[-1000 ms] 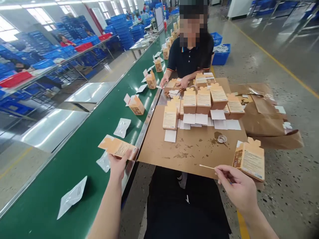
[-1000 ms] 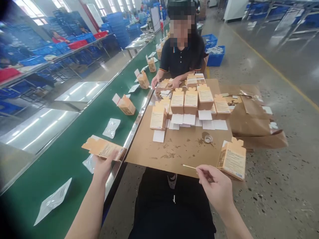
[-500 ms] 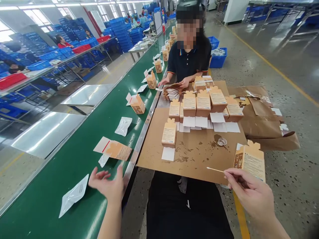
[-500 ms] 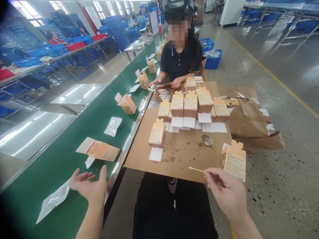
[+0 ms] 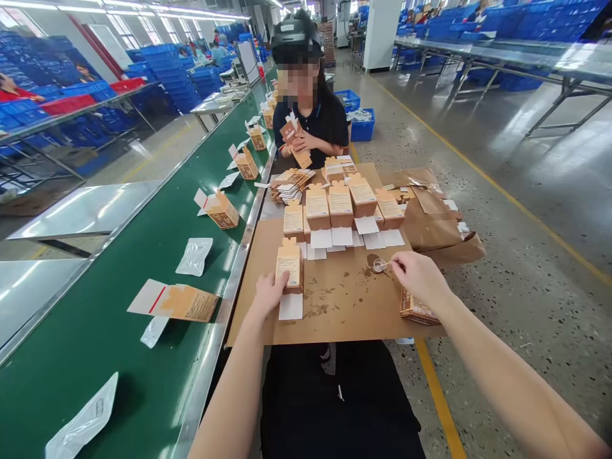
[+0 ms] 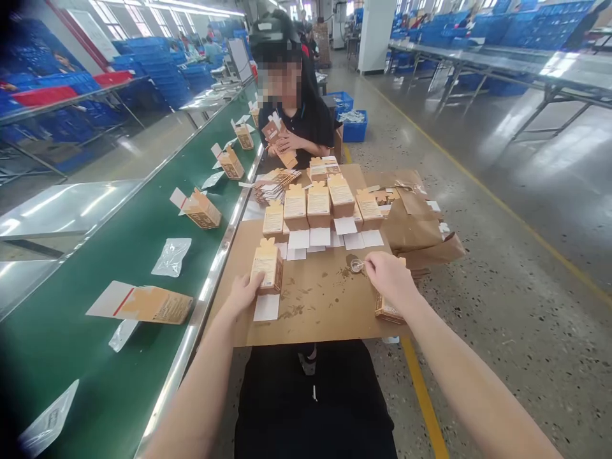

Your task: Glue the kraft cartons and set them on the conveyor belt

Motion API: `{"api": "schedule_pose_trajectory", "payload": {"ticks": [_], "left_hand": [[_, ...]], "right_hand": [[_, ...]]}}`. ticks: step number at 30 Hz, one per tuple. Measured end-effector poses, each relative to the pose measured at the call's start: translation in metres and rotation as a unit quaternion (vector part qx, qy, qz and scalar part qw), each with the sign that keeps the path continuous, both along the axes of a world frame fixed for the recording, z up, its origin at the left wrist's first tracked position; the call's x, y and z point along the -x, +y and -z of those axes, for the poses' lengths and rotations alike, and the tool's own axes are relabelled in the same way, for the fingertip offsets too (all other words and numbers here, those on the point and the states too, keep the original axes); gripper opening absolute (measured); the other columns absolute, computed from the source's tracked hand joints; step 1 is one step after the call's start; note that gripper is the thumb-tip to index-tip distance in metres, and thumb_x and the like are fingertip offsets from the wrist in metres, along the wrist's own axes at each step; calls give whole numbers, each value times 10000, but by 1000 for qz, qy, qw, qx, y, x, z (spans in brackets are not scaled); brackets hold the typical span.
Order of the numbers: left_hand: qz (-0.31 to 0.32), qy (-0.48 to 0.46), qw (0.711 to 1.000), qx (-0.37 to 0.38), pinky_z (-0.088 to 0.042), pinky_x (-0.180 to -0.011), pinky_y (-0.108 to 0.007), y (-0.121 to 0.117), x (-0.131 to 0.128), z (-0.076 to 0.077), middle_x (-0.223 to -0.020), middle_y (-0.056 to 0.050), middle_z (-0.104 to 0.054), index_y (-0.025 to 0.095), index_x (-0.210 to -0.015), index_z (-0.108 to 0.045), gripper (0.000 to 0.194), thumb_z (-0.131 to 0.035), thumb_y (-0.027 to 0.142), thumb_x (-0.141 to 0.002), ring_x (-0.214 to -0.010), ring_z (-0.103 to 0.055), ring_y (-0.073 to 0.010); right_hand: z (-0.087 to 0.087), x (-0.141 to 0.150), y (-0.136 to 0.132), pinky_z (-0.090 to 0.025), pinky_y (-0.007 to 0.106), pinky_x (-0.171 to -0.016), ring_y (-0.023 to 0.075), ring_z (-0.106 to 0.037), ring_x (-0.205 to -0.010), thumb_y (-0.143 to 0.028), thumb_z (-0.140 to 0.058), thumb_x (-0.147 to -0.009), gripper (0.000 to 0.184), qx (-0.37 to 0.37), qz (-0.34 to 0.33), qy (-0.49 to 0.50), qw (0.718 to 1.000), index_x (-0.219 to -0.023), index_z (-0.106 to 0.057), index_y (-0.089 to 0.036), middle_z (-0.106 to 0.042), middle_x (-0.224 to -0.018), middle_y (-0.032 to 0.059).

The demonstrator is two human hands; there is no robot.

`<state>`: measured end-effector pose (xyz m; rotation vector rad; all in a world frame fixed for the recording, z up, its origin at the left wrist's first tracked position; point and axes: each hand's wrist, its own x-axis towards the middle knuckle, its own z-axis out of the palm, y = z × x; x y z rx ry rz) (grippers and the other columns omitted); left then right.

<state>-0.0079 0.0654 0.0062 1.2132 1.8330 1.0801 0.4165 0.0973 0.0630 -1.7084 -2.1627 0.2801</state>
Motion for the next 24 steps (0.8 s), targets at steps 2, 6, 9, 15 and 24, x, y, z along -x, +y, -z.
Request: {"api": "schedule_pose_trajectory", "payload": {"ticks": [2, 6, 9, 15, 24], "left_hand": [[-2, -22, 1000, 18, -462, -1292, -734, -19, -10, 5, -1158, -195, -795, 264, -1041, -840, 535, -823, 780, -903, -1484, -615, -516], [-41, -247, 968, 0, -563, -1263, -587, -64, -31, 3, -1513, -145, -788, 288, -1382, -772, 674, -868, 762, -912, -1507, -692, -407], [-50, -368, 929, -1, -622, -1192, -557, -75, -42, -5, -1528, -160, -800, 249, -1384, -750, 794, -1021, 691, -783, -1442, -752, -406], [1, -296, 955, -7, -612, -1228, -581, -48, -47, -11, -1381, -165, -844, 233, -1235, -688, 840, -1145, 580, -621, -1372, -798, -382], [39, -239, 970, 4, -640, -1221, -605, -48, -42, -3, -1376, -145, -826, 269, -1207, -594, 821, -1146, 489, -642, -1380, -805, -377]], "right_hand": [[7, 3, 6, -548, 347, -750, 260, -786, -828, -248, -578, -1070, 293, 8, -1, -8, 1000, -858, -781, -254, -873, -906, 94], [11, 2, 8, -542, 346, -759, 258, -777, -829, -237, -585, -1064, 282, 16, -10, -10, 1000, -841, -757, -261, -868, -898, 87], [3, -2, 2, -570, 353, -771, 268, -797, -876, -262, -572, -1084, 270, 11, -19, 1, 1000, -909, -778, -257, -882, -954, 101], [-2, 31, -49, -655, 356, -751, 240, -792, -795, -339, -631, -1082, 244, -46, -34, 184, 981, -959, -828, -267, -873, -897, 64], [51, 135, -99, -679, 319, -716, 208, -766, -710, -259, -638, -1072, 248, 31, -89, 285, 954, -897, -812, -272, -849, -820, 49]]}}
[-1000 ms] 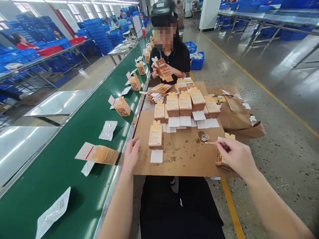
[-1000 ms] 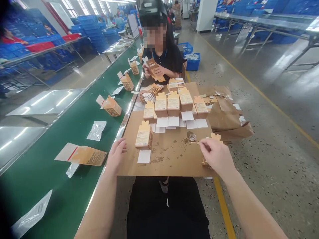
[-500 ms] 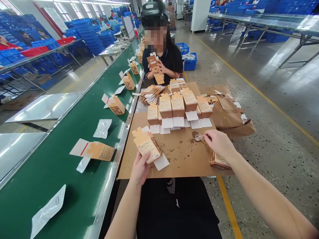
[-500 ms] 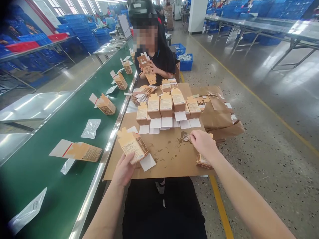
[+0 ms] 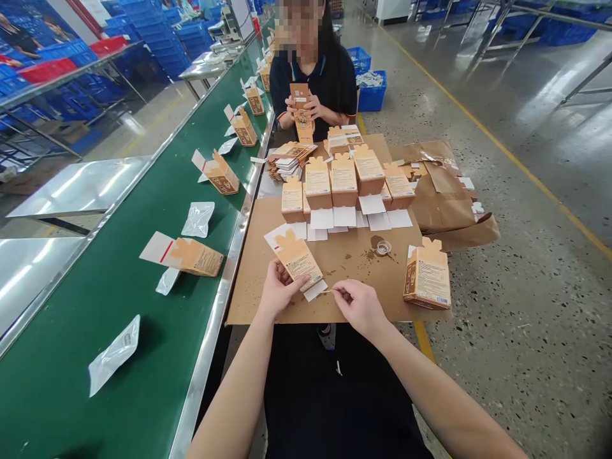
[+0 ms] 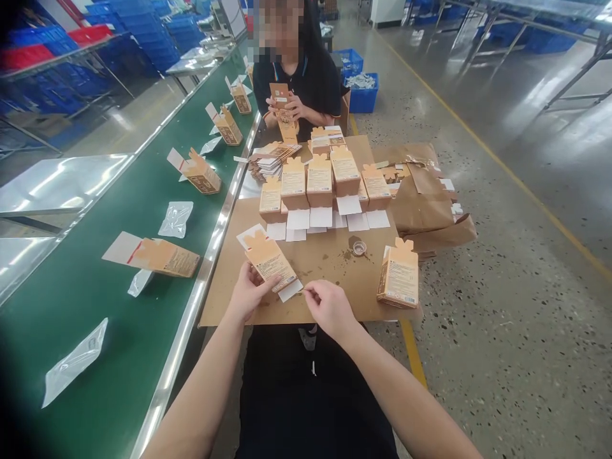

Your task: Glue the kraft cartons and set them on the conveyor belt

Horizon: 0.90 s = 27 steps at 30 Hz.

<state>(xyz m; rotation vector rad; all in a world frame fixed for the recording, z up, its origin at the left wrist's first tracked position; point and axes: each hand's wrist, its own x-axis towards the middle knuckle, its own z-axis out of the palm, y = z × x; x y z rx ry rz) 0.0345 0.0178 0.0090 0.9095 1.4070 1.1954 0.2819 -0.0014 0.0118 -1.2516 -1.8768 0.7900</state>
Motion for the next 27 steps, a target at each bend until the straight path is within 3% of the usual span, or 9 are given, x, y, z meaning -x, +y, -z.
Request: {"api": "schedule_pose_trajectory", "payload": {"ticks": [4, 8, 14, 18, 21, 27], "left_hand": [[16, 26, 999, -11, -668, -1176, -578, -8, -2, 2, -1376, -131, -806, 283, -1294, -588, 835, -1120, 481, -682, -1368, -804, -375], [35, 41, 998, -32, -655, -1179, -545, -11, -7, 3, -1402, -129, -790, 287, -1340, -578, 849, -1089, 522, -704, -1365, -796, -355], [33, 98, 993, -61, -615, -1221, -547, -19, -13, -1, -1421, -147, -798, 269, -1368, -639, 823, -1068, 499, -704, -1417, -763, -384], [37, 155, 985, -58, -663, -1108, -530, -31, -14, 0, -1337, -129, -819, 281, -1351, -660, 748, -1041, 459, -733, -1299, -808, -378], [32, 187, 981, -50, -689, -1004, -513, -35, -13, 2, -1257, -113, -834, 297, -1303, -667, 687, -1031, 459, -743, -1195, -834, -370], [11, 218, 974, -55, -705, -1003, -510, -34, -11, 15, -1320, -145, -828, 282, -1356, -668, 779, -1043, 500, -709, -1247, -832, -398]], "right_hand": [[12, 6, 4, -668, 327, -728, 217, -771, -721, -256, -652, -1077, 225, 6, -12, 3, 1000, -913, -804, -271, -843, -827, 47], [12, -3, 8, -656, 333, -730, 226, -776, -747, -297, -637, -1102, 265, 0, 2, 1, 1000, -885, -786, -271, -835, -833, 58], [-4, -29, 0, -671, 336, -708, 212, -745, -705, -327, -623, -1105, 264, -2, 44, 5, 999, -915, -798, -270, -836, -835, 55], [-17, -44, -14, -681, 336, -684, 204, -737, -677, -355, -636, -1101, 264, 2, 73, 10, 997, -906, -795, -276, -830, -814, 41], [-24, -48, -22, -679, 335, -670, 202, -730, -676, -376, -643, -1110, 277, 2, 83, 16, 996, -901, -796, -280, -825, -808, 40], [-33, -45, -26, -659, 299, -651, 186, -727, -657, -324, -648, -1094, 268, -17, 84, 35, 996, -869, -787, -280, -808, -777, 22]]}}
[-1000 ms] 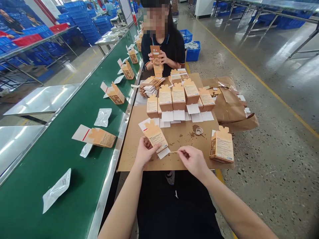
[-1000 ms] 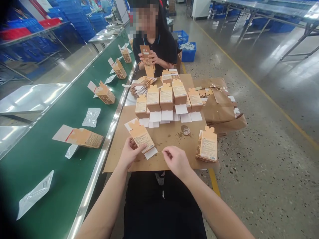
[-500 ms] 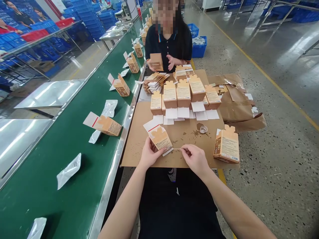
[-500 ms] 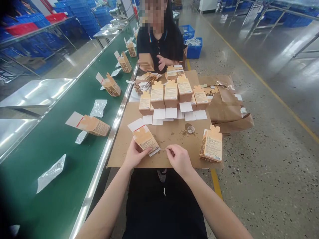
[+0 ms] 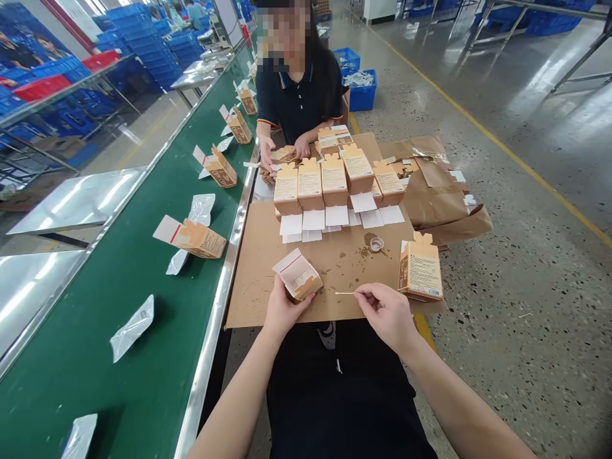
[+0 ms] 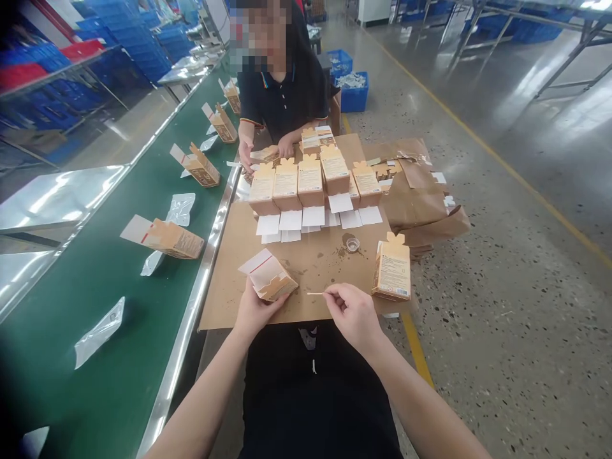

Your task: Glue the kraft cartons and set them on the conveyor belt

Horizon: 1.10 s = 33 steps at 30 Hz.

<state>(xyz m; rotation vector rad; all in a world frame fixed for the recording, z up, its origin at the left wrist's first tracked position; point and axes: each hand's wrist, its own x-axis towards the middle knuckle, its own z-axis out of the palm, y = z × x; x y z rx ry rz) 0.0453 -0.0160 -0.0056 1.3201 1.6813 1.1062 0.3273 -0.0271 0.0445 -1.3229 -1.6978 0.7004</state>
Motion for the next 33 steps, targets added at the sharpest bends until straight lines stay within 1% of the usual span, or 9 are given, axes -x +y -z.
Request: {"api": "schedule_pose_trajectory", "payload": {"ticks": [4, 8, 13, 17, 20, 23, 25, 28, 33], "left_hand": [[-138, -5, 990, -39, -705, -1082, -597, -11, 35, 5, -1350, -169, -823, 262, -1351, -683, 859, -1102, 505, -641, -1270, -829, -419], [-329, -15, 940, -90, -649, -1205, -676, -42, 113, -3, -1397, -153, -809, 258, -1313, -663, 854, -1096, 535, -632, -1321, -814, -403], [-449, 0, 892, -55, -599, -1263, -687, -80, 186, -11, -1344, -142, -780, 248, -1290, -575, 1012, -1162, 475, -497, -1356, -801, -399], [-425, 10, 905, -10, -534, -1327, -673, -85, 194, -7, -1338, -118, -741, 266, -1270, -566, 962, -1167, 416, -533, -1411, -756, -380], [-454, 51, 888, -51, -480, -1361, -679, -98, 184, -3, -1365, -103, -664, 273, -1306, -557, 995, -1149, 421, -520, -1477, -676, -383], [-506, 118, 843, -142, -595, -1220, -647, -122, 161, 5, -1305, -77, -599, 267, -1256, -584, 880, -1084, 526, -580, -1269, -709, -339], [-473, 144, 847, -193, -662, -1057, -554, -127, 141, 7, -1224, -54, -600, 260, -1169, -619, 698, -1017, 560, -680, -1043, -711, -268], [-352, 105, 901, -233, -654, -928, -433, -86, 108, -6, -1110, -42, -659, 258, -1131, -669, 466, -905, 556, -862, -936, -700, -230], [-186, -16, 975, -123, -633, -1013, -403, 93, 63, -66, -1198, -106, -779, 227, -1321, -759, 450, -663, 565, -1039, -1107, -749, -260]], "right_hand": [[-7, -8, -3, -641, 286, -627, 187, -739, -635, -296, -670, -1077, 243, -17, 10, 9, 1000, -870, -798, -281, -812, -760, 9], [-8, -26, -10, -647, 310, -617, 205, -749, -593, -373, -720, -1076, 258, -9, 36, 7, 999, -864, -829, -275, -823, -737, 19], [-4, -31, -3, -655, 352, -579, 233, -755, -552, -572, -758, -1059, 389, 12, 42, 2, 999, -848, -860, -262, -822, -711, 50], [-7, -23, 8, -664, 354, -583, 235, -764, -549, -565, -755, -1048, 384, 23, 21, -1, 1000, -842, -865, -261, -821, -702, 52], [-10, -29, 10, -660, 359, -556, 242, -763, -532, -577, -759, -1032, 381, 14, 30, -4, 999, -830, -867, -272, -822, -696, 48], [-7, -47, 3, -682, 374, -549, 262, -775, -533, -607, -768, -1020, 374, 21, 65, -14, 998, -845, -887, -298, -836, -713, 48], [-3, -59, -2, -710, 375, -579, 268, -787, -547, -631, -791, -1004, 366, 32, 93, -30, 995, -861, -901, -313, -848, -732, 51], [-1, -64, -6, -712, 351, -580, 254, -786, -540, -659, -795, -1002, 392, 36, 117, -35, 992, -864, -904, -309, -848, -733, 51], [-17, -48, -1, -688, 321, -539, 227, -760, -512, -544, -777, -1045, 335, -36, 93, -5, 995, -859, -884, -287, -824, -695, 30]]}}
